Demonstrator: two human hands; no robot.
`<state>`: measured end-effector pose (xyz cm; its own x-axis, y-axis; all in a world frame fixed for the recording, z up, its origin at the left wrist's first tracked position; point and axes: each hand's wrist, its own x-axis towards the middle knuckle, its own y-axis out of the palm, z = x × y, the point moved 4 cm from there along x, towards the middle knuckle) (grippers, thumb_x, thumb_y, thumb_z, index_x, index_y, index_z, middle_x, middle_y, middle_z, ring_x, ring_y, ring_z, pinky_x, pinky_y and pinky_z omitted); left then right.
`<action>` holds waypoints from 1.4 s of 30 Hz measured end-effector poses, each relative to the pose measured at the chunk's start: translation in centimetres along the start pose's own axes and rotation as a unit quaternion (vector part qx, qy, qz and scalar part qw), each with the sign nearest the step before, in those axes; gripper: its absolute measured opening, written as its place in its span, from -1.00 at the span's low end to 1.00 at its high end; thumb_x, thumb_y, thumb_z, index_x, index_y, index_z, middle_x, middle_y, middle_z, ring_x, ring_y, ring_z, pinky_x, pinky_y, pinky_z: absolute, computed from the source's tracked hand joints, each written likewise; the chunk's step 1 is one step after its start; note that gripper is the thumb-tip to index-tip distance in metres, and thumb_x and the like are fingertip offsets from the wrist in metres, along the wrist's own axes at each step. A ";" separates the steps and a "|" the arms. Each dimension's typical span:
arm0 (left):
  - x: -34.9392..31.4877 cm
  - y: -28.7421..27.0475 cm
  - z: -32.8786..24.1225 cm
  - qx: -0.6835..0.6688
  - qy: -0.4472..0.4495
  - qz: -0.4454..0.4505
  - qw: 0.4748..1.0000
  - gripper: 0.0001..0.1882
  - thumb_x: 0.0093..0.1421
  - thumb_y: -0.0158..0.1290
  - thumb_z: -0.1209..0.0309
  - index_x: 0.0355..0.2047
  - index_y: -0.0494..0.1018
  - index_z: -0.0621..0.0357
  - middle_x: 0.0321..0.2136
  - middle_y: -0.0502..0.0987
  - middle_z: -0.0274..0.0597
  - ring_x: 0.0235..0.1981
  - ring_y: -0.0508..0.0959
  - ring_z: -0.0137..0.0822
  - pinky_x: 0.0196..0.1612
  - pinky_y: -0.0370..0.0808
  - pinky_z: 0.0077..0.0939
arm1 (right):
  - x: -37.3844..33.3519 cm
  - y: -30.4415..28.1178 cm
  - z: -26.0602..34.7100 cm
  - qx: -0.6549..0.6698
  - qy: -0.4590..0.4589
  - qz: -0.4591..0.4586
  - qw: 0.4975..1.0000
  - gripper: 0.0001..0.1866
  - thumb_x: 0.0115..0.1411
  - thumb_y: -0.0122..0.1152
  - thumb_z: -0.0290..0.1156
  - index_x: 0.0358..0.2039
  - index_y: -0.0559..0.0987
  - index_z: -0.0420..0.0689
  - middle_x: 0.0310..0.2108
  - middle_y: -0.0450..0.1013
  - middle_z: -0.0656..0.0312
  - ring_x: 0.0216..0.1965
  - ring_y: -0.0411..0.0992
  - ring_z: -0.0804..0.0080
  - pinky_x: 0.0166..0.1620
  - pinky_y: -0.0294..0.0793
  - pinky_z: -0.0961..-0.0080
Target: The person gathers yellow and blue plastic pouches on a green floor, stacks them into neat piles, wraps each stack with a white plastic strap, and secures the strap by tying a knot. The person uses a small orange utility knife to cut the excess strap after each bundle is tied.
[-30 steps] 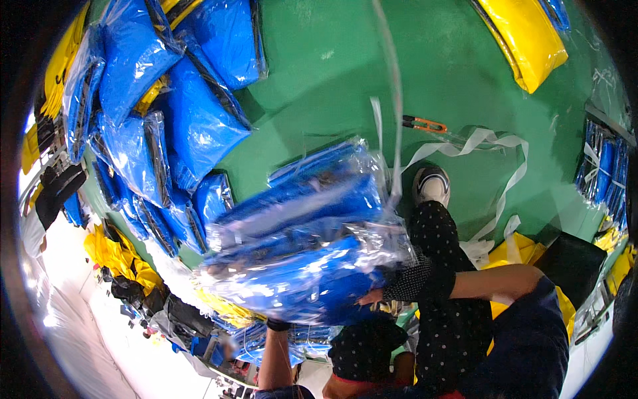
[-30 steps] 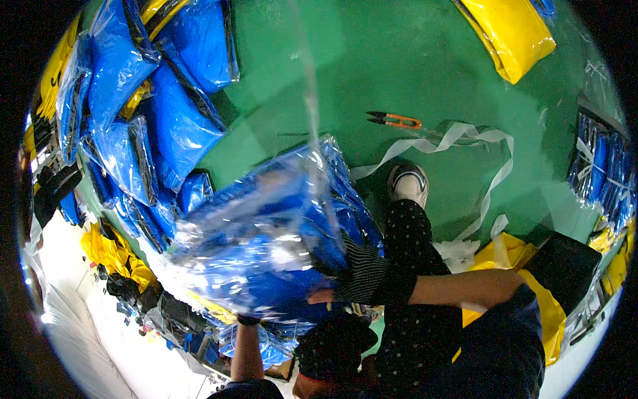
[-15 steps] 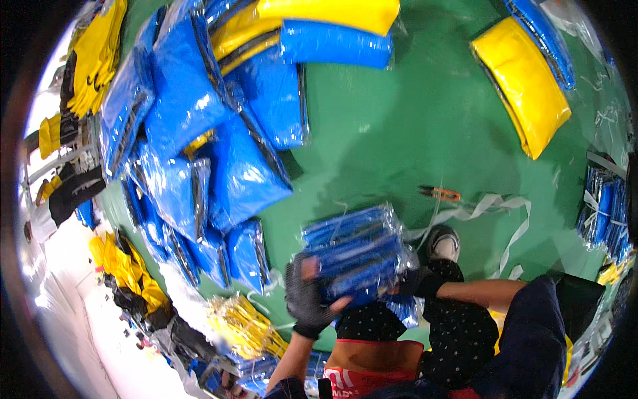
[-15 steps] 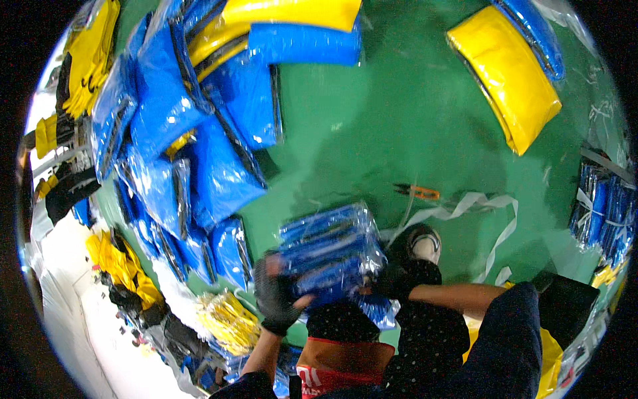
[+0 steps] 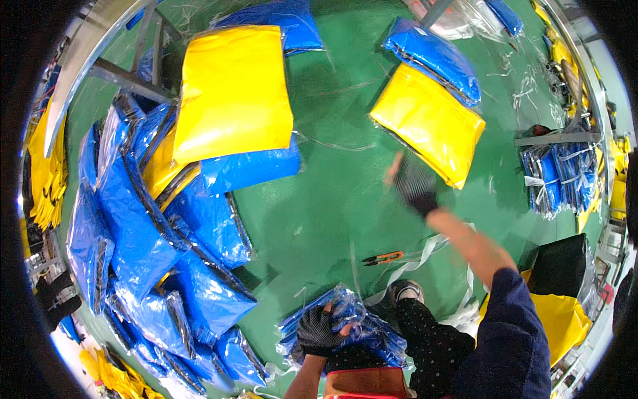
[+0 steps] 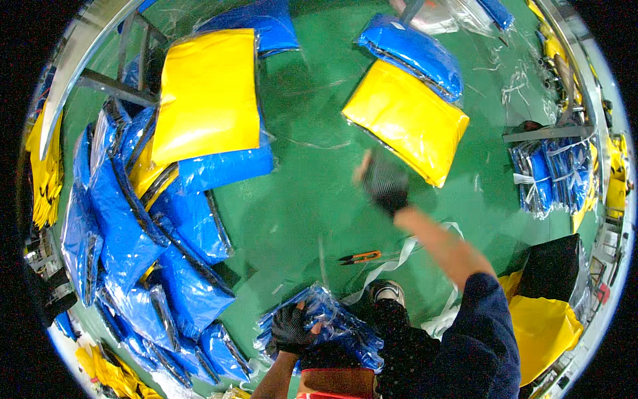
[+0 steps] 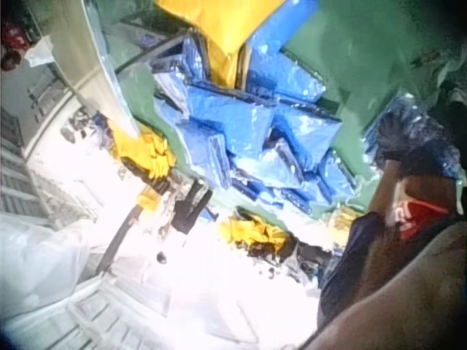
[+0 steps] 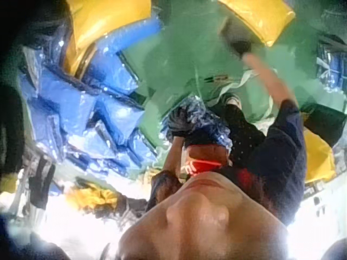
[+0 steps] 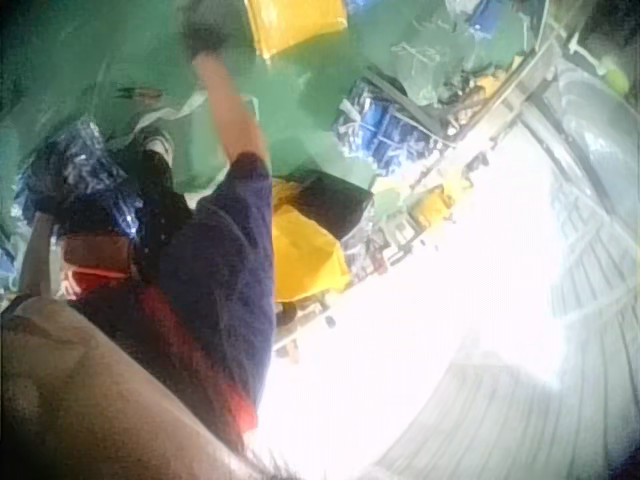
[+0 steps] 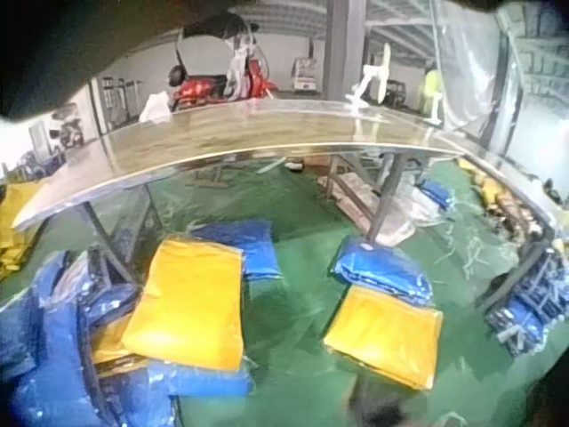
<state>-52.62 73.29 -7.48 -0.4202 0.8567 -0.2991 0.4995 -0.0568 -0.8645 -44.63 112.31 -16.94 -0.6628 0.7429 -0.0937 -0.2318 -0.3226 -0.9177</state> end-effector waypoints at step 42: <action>8.8 3.0 -0.9 -0.334 0.069 0.202 0.918 -0.42 0.05 0.05 0.13 0.01 0.21 0.18 -0.17 0.40 0.03 -0.22 0.45 -0.08 -0.17 0.38 -0.25 | -9.9 -8.1 1.0 0.520 0.318 0.156 0.777 -0.43 -0.09 0.33 -0.21 -0.12 0.41 -0.27 -0.26 0.45 0.17 -0.30 0.42 0.47 -0.22 0.43 0.55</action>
<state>-54.13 81.09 -12.32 -0.0222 0.8942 -0.4471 0.9660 -0.0961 -0.2402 -36.91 107.04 -8.18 -0.3924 0.5663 -0.7248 -0.8007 -0.5982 -0.0339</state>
